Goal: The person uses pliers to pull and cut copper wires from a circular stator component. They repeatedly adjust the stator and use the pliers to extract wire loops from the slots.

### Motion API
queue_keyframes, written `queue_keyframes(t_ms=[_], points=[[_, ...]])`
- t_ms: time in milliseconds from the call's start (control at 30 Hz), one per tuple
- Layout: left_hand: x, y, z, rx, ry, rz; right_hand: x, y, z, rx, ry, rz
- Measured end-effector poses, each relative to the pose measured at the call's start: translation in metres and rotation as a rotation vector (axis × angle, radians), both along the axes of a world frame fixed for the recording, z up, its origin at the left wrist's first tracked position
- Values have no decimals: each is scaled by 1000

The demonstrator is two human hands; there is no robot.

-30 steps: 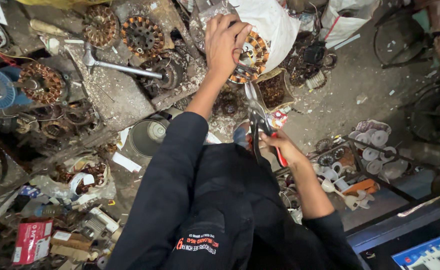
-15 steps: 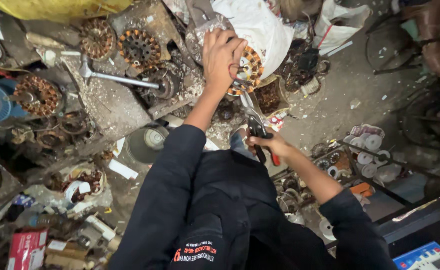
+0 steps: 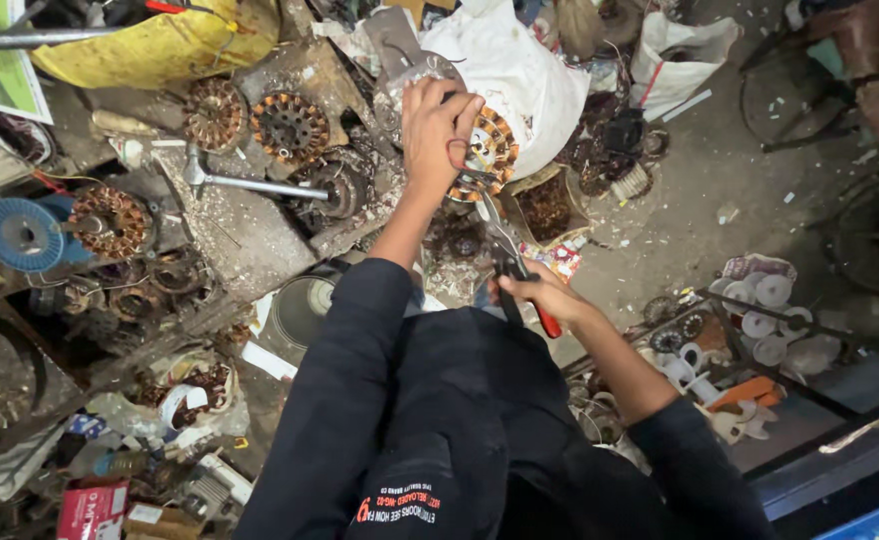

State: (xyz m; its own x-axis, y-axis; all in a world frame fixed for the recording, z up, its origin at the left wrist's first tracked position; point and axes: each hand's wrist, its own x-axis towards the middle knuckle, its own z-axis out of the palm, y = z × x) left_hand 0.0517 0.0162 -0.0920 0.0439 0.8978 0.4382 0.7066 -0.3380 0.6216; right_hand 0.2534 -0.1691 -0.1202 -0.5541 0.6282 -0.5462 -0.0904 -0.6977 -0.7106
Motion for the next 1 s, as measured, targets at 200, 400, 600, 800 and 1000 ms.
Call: queue_keyframes(t_ms=[200, 400, 600, 800, 1000], points=[[0, 2, -1, -55, 8, -1, -57, -2, -19, 588, -639, -252], [1, -3, 6, 4, 11, 27, -50, 4, -23, 549, -650, -174], [2, 0, 6, -5, -8, 32, 2, -17, -18, 338, -476, -37], [0, 0, 1, -40, -19, 37, 6, -7, -6, 206, -696, 130], [-4, 0, -9, 40, 12, -11, 37, 26, 6, -579, -219, 149]])
